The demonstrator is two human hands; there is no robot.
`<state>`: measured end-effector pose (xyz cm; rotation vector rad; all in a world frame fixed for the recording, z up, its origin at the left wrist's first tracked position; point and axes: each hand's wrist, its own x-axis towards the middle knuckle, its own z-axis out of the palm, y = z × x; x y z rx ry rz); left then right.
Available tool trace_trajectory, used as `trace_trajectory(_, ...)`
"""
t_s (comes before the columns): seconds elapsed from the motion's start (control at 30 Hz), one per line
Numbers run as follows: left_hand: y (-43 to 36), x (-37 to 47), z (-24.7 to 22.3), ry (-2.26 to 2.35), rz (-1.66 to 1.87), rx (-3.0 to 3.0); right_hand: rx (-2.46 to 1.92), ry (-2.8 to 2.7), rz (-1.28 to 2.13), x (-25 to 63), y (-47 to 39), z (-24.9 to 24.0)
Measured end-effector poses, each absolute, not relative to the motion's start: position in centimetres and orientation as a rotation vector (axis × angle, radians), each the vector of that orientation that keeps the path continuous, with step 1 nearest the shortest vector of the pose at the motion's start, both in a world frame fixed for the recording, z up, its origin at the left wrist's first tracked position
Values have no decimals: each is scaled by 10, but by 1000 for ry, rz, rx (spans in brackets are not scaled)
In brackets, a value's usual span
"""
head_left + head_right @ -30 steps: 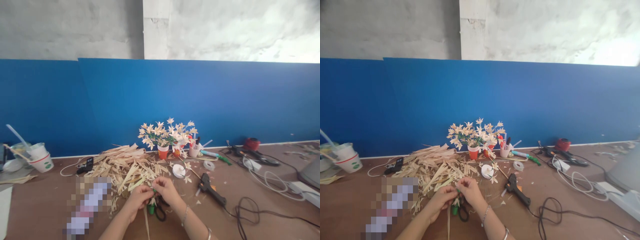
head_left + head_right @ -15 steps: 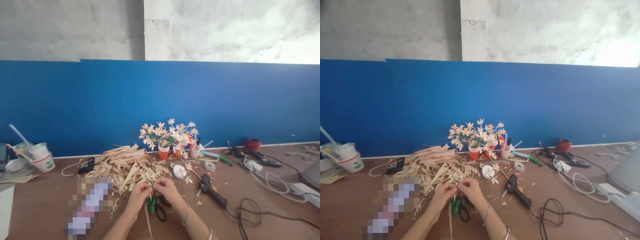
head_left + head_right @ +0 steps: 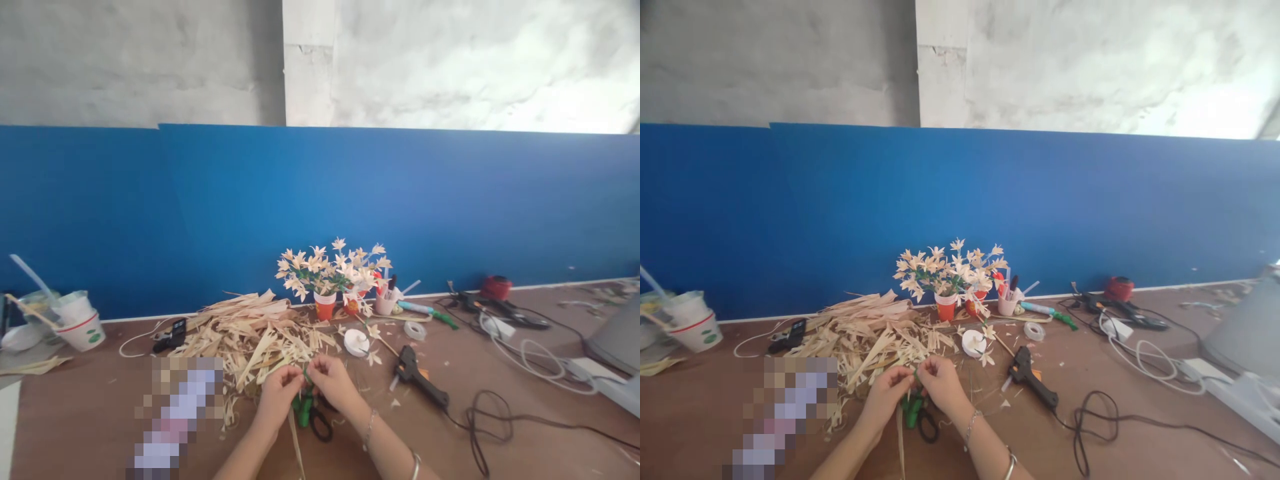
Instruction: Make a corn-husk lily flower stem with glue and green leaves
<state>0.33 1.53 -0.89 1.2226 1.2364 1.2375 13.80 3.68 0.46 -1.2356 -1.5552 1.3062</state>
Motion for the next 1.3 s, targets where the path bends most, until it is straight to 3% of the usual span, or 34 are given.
trace_trajectory(0.13,16,1,-13,1200,1237,1182,-1351,-1660,1223,156,35,23)
trace_trajectory(0.27,19,-3,-16,1209,1234,1142,-1719,-1961,778,212,33,68)
trace_trajectory(0.37,21,-4,-17,1212,1205,1100,-2065,-1867,433,267,28,88)
trace_trajectory(0.53,17,-1,-11,1254,1231,1064,-2370,-1723,216,311,19,60)
trace_trajectory(0.77,14,-2,-6,1252,1226,1128,-2442,-1696,93,311,22,16)
trace_trajectory(1.3,13,0,-4,1245,1222,1103,-2069,-1603,314,326,50,0)
